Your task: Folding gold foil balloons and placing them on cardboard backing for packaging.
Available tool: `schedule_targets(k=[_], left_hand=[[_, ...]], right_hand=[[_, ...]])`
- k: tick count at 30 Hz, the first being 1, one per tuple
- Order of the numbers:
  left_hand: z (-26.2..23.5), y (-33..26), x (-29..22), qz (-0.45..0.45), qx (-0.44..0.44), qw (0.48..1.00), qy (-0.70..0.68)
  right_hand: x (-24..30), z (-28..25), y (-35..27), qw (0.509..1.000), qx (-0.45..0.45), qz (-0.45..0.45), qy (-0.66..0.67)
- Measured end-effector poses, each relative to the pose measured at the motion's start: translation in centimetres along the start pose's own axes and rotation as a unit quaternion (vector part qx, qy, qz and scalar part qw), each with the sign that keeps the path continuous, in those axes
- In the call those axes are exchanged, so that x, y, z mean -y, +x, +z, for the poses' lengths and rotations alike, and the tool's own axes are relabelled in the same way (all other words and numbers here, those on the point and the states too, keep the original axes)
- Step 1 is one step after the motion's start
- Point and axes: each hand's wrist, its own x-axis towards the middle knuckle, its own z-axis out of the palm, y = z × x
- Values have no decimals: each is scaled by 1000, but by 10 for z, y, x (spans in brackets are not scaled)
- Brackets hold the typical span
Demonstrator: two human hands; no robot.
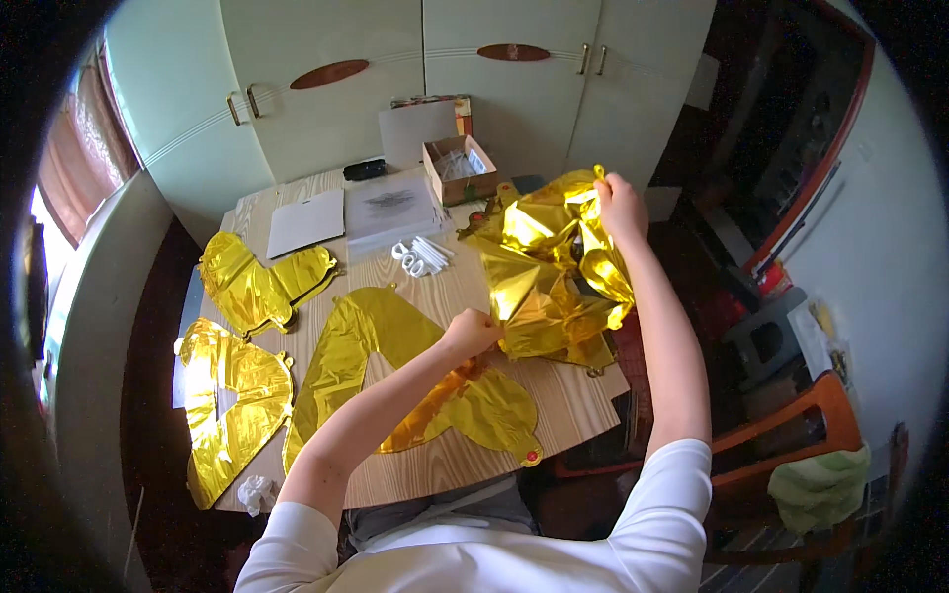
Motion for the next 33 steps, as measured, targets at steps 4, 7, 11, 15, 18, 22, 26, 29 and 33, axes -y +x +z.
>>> schedule_targets(k=[4, 7, 11, 15, 18, 22, 26, 29, 33], left_hand=[[-3, -8, 5, 29, 25, 999, 21], [-19, -19, -7, 35, 12, 993, 112], [-36, -2, -31, 135, -121, 950, 255], [-30, 58, -39, 177, -110, 933, 294], [-8, 97, -33, 197, -154, 906, 341], [5, 136, -29, 164, -104, 916, 351], [4, 160, -35, 173, -33, 922, 346], [-1, 169, -31, 189, -34, 897, 398], [-8, 170, -36, 184, -1, 872, 454]], right_hand=[[-1, 2, 28, 1000, -13, -4, 3], [8, -2, 33, 999, 2, -33, 22], [21, -20, 19, 997, 39, -53, 50], [37, -29, 4, 994, 46, -61, 76], [40, -29, -1, 993, 33, -70, 92], [36, -42, 1, 992, 25, -48, 114], [10, -50, 14, 987, -25, -53, 151], [-14, -64, 30, 983, -80, -56, 155], [-35, -119, 47, 975, -121, -20, 184]])
